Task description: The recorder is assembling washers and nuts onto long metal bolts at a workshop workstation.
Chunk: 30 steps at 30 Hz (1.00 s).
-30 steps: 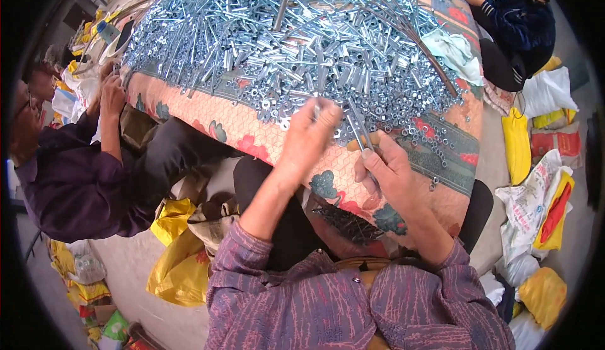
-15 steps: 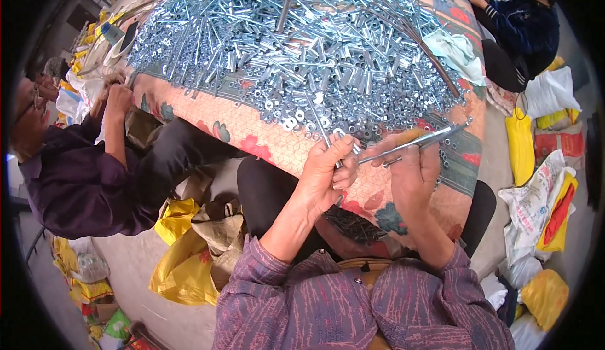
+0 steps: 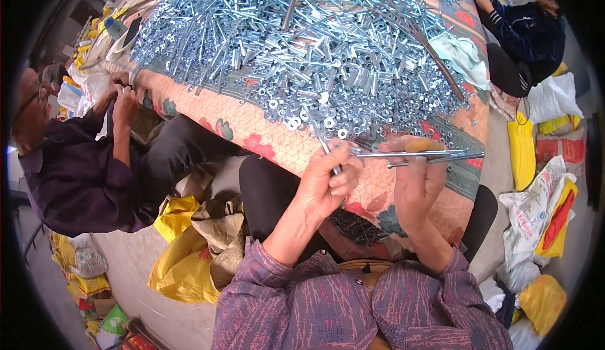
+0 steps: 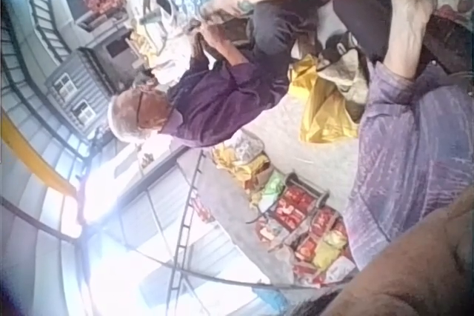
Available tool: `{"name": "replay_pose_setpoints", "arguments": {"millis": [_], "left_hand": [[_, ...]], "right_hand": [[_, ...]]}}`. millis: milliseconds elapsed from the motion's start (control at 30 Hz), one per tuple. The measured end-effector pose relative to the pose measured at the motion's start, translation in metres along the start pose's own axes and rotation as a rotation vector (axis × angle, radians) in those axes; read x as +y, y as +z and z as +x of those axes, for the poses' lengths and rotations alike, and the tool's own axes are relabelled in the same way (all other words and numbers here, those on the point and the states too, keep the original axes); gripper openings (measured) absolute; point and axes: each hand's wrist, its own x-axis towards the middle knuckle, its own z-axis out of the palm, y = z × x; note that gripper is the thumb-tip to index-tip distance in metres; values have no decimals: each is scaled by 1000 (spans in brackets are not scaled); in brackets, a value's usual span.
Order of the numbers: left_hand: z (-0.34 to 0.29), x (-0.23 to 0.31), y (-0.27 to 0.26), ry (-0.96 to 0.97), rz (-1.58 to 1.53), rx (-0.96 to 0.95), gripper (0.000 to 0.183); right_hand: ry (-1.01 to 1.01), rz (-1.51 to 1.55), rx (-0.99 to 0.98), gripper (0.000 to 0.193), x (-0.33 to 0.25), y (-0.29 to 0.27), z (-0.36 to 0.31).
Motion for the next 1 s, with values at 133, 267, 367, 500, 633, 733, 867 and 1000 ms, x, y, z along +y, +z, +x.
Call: {"name": "replay_pose_setpoints", "arguments": {"millis": [133,267,367,500,633,733,867,1000], "left_hand": [[-1,-4,3,-28,-39,-49,12],[-4,0,-1,15,-56,-57,15],[-7,-5,8,-19,-29,-61,14],[-9,-7,13,-21,-11,-47,16],[-6,2,-2,70,-77,-52,17],[-4,15,-3,123,17,17,13],[-11,-5,19,52,114,93,11],[-4,0,19,30,79,109,14]], "right_hand": [[-13,-95,-25,12,1,-4,-4],[-64,-89,-20,12,-6,-3,2],[6,-20,-6,12,0,-1,-3],[12,-290,-120,14,7,-3,-13],[136,-296,-168,14,4,-6,-18],[152,-39,-75,18,-10,-9,-15],[-24,-436,-379,33,11,-6,-8],[298,-197,-228,33,1,2,-9]]}}
